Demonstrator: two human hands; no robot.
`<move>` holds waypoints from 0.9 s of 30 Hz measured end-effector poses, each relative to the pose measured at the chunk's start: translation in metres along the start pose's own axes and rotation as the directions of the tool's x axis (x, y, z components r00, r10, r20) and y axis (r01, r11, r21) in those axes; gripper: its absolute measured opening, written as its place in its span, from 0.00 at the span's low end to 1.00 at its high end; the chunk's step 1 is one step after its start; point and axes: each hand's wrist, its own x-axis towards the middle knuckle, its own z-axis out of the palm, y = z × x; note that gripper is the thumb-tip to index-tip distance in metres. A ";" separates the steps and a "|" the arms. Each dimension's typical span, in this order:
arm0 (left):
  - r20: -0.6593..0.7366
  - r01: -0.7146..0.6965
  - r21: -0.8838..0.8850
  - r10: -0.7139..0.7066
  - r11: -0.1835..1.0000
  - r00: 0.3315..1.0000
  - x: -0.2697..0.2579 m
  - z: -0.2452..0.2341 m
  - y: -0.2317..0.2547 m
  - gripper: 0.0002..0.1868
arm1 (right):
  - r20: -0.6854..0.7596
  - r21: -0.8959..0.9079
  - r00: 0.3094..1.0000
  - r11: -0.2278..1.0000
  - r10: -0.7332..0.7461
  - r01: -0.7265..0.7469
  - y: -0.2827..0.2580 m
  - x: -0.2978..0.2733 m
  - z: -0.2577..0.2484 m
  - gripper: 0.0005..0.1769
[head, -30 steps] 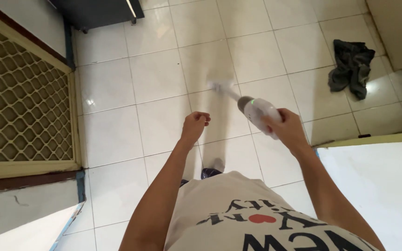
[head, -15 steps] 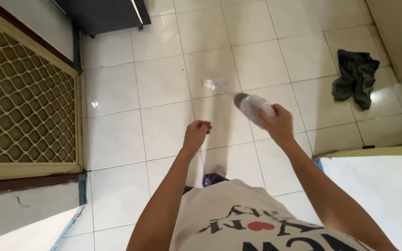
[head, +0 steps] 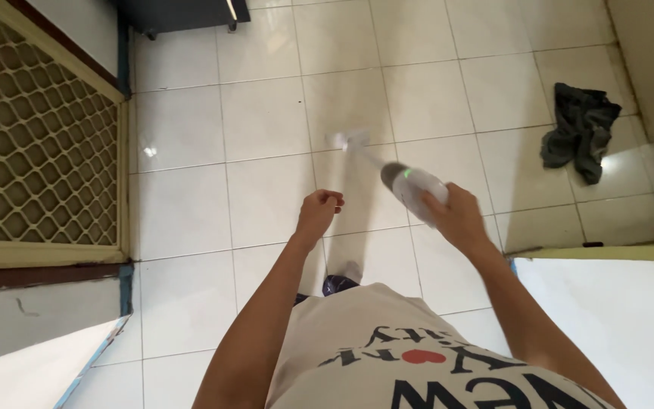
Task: The person cleans a tiled floor using a handheld vacuum cleaner, navigating around a refrigerator and along the baseboards and a doorway.
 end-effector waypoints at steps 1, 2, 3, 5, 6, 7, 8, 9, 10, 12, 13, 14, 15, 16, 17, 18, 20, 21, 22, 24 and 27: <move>0.006 -0.002 -0.001 0.002 1.000 1.000 0.002 0.003 0.002 0.14 | -0.005 -0.003 1.000 1.000 0.003 -0.003 -0.013 -0.013 -0.019 0.23; 0.009 -0.003 0.018 0.002 1.000 1.000 0.004 0.005 0.004 0.14 | -0.024 -0.045 1.000 0.999 -0.005 0.004 -0.025 -0.027 -0.037 0.23; 0.007 -0.003 0.037 0.003 0.999 1.000 0.005 0.007 0.005 0.14 | -0.040 -0.086 0.999 0.996 -0.015 0.012 -0.039 -0.040 -0.055 0.22; 0.008 0.002 0.046 -0.002 0.999 1.000 0.005 0.009 0.012 0.14 | -0.106 -0.049 0.994 0.998 0.038 -0.044 -0.063 -0.055 -0.061 0.22; 0.008 0.008 0.056 -0.009 0.998 1.000 0.006 0.012 0.016 0.14 | -0.169 -0.007 0.981 0.995 0.094 -0.097 -0.075 -0.064 -0.065 0.21; 0.016 0.005 0.056 -0.006 0.998 1.000 0.007 0.014 0.016 0.14 | -0.176 -0.009 0.980 0.995 0.097 -0.100 -0.070 -0.060 -0.059 0.21; 0.018 0.015 0.056 -0.016 0.998 1.000 0.009 0.015 0.016 0.14 | -0.206 0.011 0.977 0.999 0.054 -0.053 -0.064 -0.056 -0.053 0.21; 0.010 0.027 0.055 -0.028 0.998 1.000 0.009 0.014 0.015 0.14 | -0.227 0.030 0.974 1.000 0.005 0.002 -0.060 -0.051 -0.046 0.20; 0.008 0.026 0.053 -0.027 0.998 1.000 0.009 0.015 0.018 0.14 | -0.226 0.029 0.974 1.000 0.002 0.005 -0.046 -0.035 -0.033 0.20; -0.006 0.013 0.064 -0.012 0.998 1.000 0.001 0.013 0.018 0.14 | -0.186 0.069 0.982 0.996 -0.040 0.054 -0.019 -0.006 -0.001 0.19; -0.017 0.011 0.061 -0.010 0.998 1.000 0.001 0.011 0.015 0.14 | -0.181 0.069 0.982 0.996 -0.049 0.063 -0.015 0.010 0.015 0.19; -0.018 0.012 0.063 -0.011 0.998 1.000 0.000 0.008 0.011 0.14 | -0.104 0.132 0.994 0.991 0.018 -0.004 -0.011 0.026 0.031 0.20; -0.023 0.015 0.067 -0.013 0.998 1.000 -0.002 0.006 0.008 0.14 | -0.018 0.191 0.997 0.979 0.080 -0.075 -0.008 0.041 0.047 0.21; -0.039 0.016 0.064 -0.013 0.998 0.999 -0.002 0.001 0.010 0.14 | -0.007 0.193 0.998 0.979 0.069 -0.066 0.004 0.058 0.065 0.21; -0.053 0.019 0.048 -0.016 0.999 0.998 -0.005 -0.004 0.009 0.14 | 0.053 0.214 0.997 0.974 0.061 -0.071 0.017 0.072 0.084 0.21; -0.067 0.021 0.032 -0.019 0.999 0.998 -0.008 -0.008 0.009 0.14 | 0.113 0.235 0.992 0.969 0.052 -0.077 0.029 0.086 0.104 0.21; -0.099 0.019 0.024 -0.017 1.000 0.995 -0.007 -0.017 0.011 0.14 | 0.205 0.258 0.976 0.958 0.071 -0.124 0.019 0.088 0.112 0.21; -0.117 0.021 0.021 -0.019 1.000 0.993 -0.008 -0.019 0.011 0.14 | 0.289 0.275 0.952 0.943 0.102 -0.184 0.016 0.086 0.115 0.21; -0.119 0.024 0.018 -0.022 1.000 0.993 -0.011 -0.020 0.013 0.14 | 0.293 0.273 0.951 0.944 0.102 -0.185 0.016 0.078 0.115 0.21; -0.117 0.034 0.034 -0.030 0.999 0.993 -0.011 -0.024 0.023 0.15 | 0.214 0.162 0.975 0.982 0.062 -0.098 0.012 0.068 0.113 0.23; -0.112 0.018 0.021 -0.015 1.000 0.994 -0.009 -0.022 0.027 0.14 | 0.164 0.099 0.981 0.987 0.106 -0.124 -0.015 0.025 0.063 0.24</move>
